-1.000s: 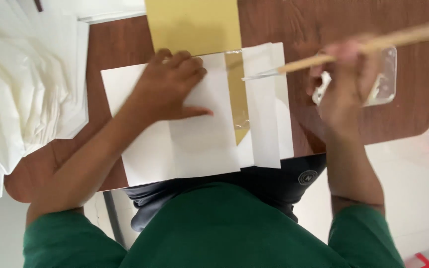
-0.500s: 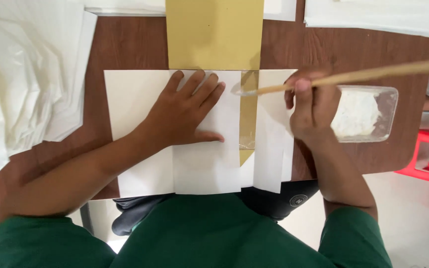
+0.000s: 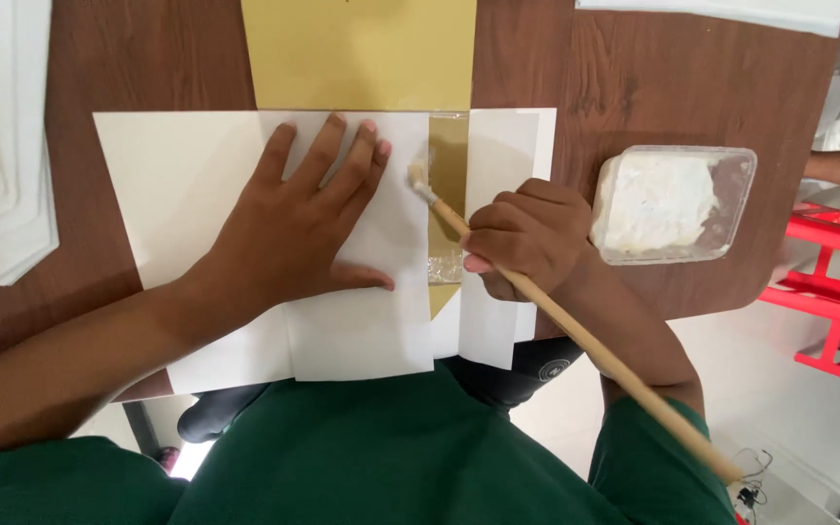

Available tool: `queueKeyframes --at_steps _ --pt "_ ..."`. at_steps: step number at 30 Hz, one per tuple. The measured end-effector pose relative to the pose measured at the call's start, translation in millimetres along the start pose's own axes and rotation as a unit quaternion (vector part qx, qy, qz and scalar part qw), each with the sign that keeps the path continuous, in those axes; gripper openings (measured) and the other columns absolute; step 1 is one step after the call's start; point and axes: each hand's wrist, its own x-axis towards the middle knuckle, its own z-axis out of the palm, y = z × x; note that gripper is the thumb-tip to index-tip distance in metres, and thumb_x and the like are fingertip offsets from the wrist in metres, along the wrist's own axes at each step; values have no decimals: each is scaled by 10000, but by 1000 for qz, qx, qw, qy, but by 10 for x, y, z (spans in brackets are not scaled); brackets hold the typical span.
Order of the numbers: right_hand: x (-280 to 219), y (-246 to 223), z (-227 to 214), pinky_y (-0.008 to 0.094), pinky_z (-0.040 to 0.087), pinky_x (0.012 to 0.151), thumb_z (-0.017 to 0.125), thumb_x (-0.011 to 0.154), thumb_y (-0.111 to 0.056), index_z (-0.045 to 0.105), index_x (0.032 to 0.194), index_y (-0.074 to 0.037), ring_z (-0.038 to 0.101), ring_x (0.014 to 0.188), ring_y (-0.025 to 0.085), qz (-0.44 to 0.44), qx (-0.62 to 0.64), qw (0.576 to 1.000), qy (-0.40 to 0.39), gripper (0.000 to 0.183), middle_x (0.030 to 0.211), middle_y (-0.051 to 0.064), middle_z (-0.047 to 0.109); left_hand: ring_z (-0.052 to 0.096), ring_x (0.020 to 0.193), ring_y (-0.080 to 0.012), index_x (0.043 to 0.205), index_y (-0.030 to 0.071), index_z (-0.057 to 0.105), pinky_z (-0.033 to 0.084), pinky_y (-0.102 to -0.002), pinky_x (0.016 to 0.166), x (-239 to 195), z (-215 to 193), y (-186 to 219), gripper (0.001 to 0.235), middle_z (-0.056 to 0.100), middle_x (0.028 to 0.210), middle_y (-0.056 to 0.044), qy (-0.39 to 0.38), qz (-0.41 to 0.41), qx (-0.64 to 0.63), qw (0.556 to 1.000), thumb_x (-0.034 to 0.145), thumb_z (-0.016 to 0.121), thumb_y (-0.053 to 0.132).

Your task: The person applies a white adhesive to a white paper structure using a brush. They then place a yellow paper sheet onto the glued area and press it down. The person continues to apply adhesive to the edges of the paper structure.

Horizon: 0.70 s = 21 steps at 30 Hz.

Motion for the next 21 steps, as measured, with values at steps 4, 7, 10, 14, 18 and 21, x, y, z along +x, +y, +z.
queueKeyframes --at_steps 4,7,10,14,18,21 --pt "-7 19 14 276 340 469 462 1063 -178 552 897 -85 460 469 153 6 96 995 5 210 657 33 592 517 1388 -318 1496 58 534 428 -501 1107 -23 19 11 1240 553 1509 -127 5 -6 -4 1000 825 349 1084" --pt "-197 50 52 289 419 467 469 1076 -242 590 909 -98 627 518 189 111 206 972 26 251 637 25 618 521 1375 -313 1493 64 549 428 -487 1071 -26 54 -28 1280 564 1498 -121 13 -3 -12 1000 797 308 1112" --pt "-70 21 0 332 403 478 434 1094 -149 497 898 21 398 464 196 199 277 938 54 267 575 61 402 518 1367 -307 1489 60 538 441 -496 1065 -28 56 -29 1298 559 1498 -115 16 -11 -44 999 743 418 1115" --pt "42 -30 7 273 331 512 387 1130 -186 477 950 1 440 526 159 305 185 934 30 275 702 97 513 509 1355 -310 1513 64 502 431 -495 1066 -23 102 -35 1334 534 1501 -111 3 -9 -49 999 725 398 1136" --pt "-144 85 151 320 417 532 441 1122 -193 539 974 20 527 571 218 247 133 956 83 278 754 115 566 492 1354 -301 1563 49 436 406 -490 1069 -25 115 -43 1390 500 1506 -99 11 -16 -57 998 720 390 1154" --pt "-264 105 163 336 424 483 450 1108 -264 568 878 16 562 524 254 168 83 977 102 382 656 132 577 493 1334 -296 1566 40 421 393 -487 1066 -29 103 -46 1417 489 1495 -94 18 -23 -69 997 698 433 1160"
